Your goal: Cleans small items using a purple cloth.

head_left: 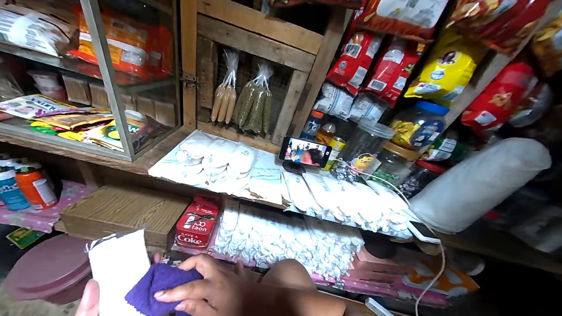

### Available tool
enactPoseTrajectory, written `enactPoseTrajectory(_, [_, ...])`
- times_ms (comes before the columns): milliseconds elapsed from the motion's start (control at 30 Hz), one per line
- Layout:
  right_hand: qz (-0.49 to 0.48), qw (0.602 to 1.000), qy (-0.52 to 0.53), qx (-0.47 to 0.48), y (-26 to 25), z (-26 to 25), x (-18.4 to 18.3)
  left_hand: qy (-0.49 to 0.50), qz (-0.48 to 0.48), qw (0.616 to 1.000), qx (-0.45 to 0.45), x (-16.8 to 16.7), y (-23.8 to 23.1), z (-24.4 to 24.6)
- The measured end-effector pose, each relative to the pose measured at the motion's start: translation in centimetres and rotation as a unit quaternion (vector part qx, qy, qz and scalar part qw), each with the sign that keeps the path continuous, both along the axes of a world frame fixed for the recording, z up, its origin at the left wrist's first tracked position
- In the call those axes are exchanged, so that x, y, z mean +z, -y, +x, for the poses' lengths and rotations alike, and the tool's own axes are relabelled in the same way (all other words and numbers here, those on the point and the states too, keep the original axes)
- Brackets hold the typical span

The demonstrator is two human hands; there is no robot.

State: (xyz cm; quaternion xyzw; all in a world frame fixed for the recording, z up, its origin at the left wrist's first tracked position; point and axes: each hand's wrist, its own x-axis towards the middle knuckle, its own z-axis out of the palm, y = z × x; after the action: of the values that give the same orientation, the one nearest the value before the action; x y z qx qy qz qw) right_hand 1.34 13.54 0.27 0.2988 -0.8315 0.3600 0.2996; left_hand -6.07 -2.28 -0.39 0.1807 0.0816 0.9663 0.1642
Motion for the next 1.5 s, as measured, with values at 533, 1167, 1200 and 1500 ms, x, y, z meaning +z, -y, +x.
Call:
enactPoseTrajectory(533, [-0.086, 0.989, 0.014, -0.118, -1.8, -1.0, 1.5, -0.083, -0.008, 0.994, -0.073, -3.4, -2.8, 1.8])
enactPoseTrajectory(1167, [-0.005, 1.0, 0.022, -0.005, -0.2, -0.1, 0.3, 0.011, -0.023, 0.999, -0.021, -0.2, -0.7, 0.2])
enactPoseTrajectory(1200, [0.007, 1.0, 0.012, -0.004, -0.1, 0.0, 0.3, 0.022, -0.018, 0.999, -0.02, -0.3, -0.6, 0.0])
enactPoseTrajectory(1500, [0.129, 0.991, 0.008, -0.024, 0.4, 0.8, 1.7, 0.073, -0.002, 0.996, -0.051, -1.0, -1.7, 0.2])
